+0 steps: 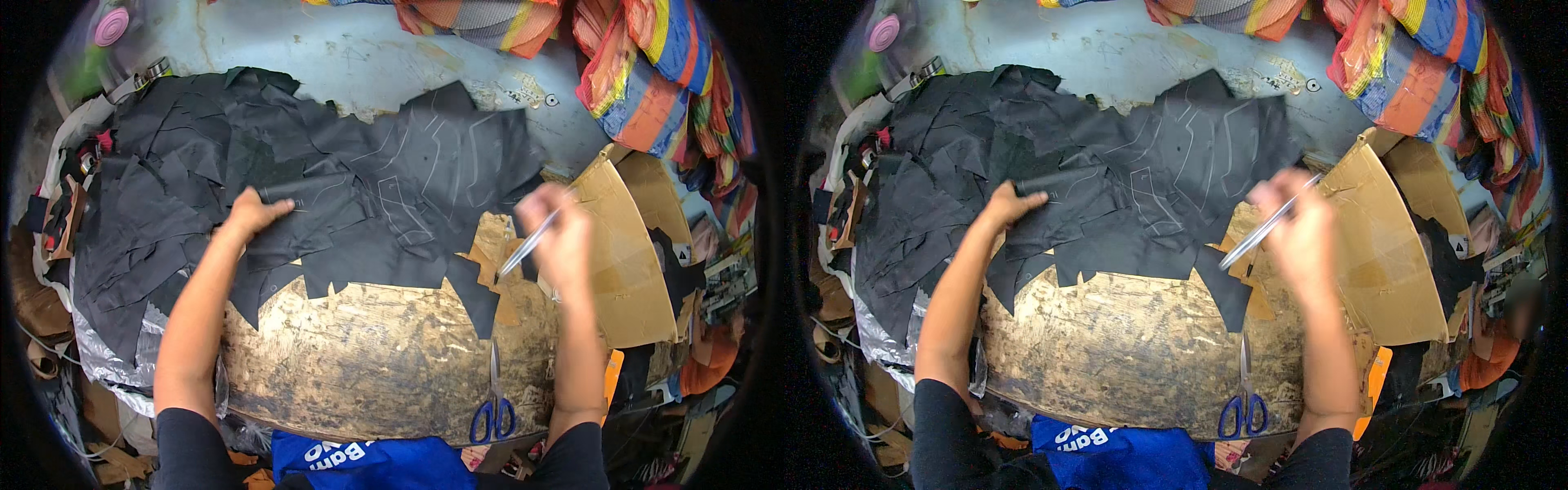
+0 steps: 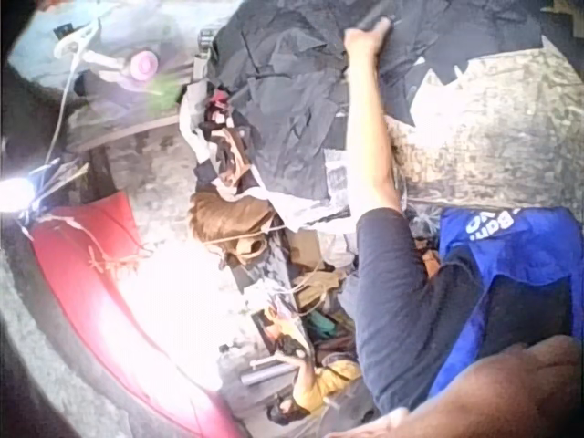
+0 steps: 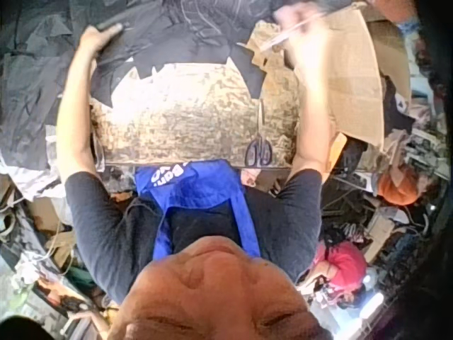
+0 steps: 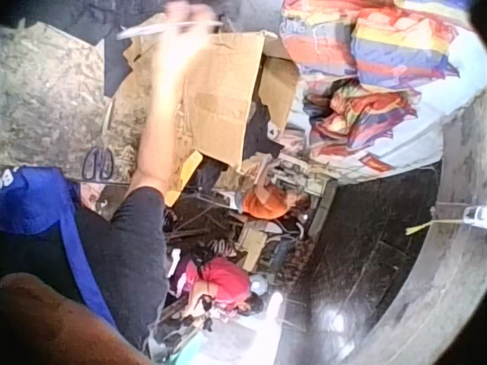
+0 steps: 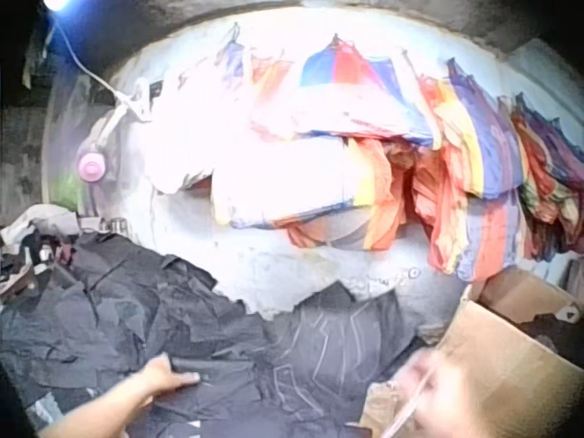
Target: The person traces patterns onto black fabric using cardboard templates and a white marker, then cuts the fabric along the traced lines with scissors. The person repeatedly positions templates, marks outlines, and cuts out multiple fabric pieces.
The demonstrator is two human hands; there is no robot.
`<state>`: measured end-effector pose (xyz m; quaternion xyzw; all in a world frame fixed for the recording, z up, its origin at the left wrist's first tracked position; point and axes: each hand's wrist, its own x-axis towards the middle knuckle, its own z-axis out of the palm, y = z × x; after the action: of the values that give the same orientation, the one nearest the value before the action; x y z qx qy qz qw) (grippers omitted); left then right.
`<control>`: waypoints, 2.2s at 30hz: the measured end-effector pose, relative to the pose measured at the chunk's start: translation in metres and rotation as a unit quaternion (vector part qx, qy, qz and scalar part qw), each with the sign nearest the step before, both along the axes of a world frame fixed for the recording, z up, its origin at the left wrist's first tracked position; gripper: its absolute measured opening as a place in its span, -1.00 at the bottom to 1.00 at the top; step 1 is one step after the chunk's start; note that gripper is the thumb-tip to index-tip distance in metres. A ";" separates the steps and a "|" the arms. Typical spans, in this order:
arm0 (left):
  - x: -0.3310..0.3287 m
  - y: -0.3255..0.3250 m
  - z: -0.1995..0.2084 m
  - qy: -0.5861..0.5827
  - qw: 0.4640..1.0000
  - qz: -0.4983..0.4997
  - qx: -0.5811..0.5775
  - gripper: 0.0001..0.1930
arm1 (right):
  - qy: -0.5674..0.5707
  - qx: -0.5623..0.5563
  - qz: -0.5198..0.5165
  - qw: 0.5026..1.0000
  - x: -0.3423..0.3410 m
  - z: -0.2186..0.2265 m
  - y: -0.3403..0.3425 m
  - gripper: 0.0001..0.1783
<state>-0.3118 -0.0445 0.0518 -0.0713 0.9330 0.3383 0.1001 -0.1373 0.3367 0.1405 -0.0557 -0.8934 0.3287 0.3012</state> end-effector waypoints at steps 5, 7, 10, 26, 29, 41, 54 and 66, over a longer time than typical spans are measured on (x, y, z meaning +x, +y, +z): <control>0.000 0.007 -0.030 0.088 0.986 0.047 -0.135 -0.48 | -0.144 0.086 0.184 0.969 0.035 -0.092 -0.055 -0.64; -0.008 0.007 -0.015 0.153 0.980 0.019 -0.124 -0.62 | -0.093 0.136 0.229 0.959 0.027 -0.114 -0.070 -0.63; -0.026 0.006 0.018 0.276 0.959 -0.028 -0.067 -0.68 | -0.028 0.175 0.254 0.951 0.005 -0.132 -0.081 -0.66; -0.032 0.018 0.023 0.434 0.895 -0.008 -0.100 -0.33 | 0.024 0.177 0.272 0.946 -0.011 -0.146 -0.093 -0.79; 0.007 0.024 -0.004 0.483 0.851 0.003 -0.206 -0.18 | -0.019 0.215 0.271 0.938 -0.025 -0.149 -0.091 -0.79; -0.008 0.016 0.007 0.211 0.961 -0.055 0.168 -0.55 | 0.015 0.189 0.234 0.953 -0.030 -0.162 -0.100 -0.68; 0.224 -0.040 0.041 0.066 0.832 0.014 0.551 -0.45 | -0.154 -0.126 0.234 0.952 -0.004 -0.135 -0.077 -0.44; 0.342 -0.089 -0.015 -0.016 0.906 0.063 0.419 0.09 | -0.159 0.091 0.057 0.981 0.023 -0.134 -0.131 -0.18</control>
<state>0.0306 -0.1339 0.0371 -0.0872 0.6970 0.7026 0.1140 -0.1139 0.2059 0.0063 -0.0285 -0.9577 0.2500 0.1394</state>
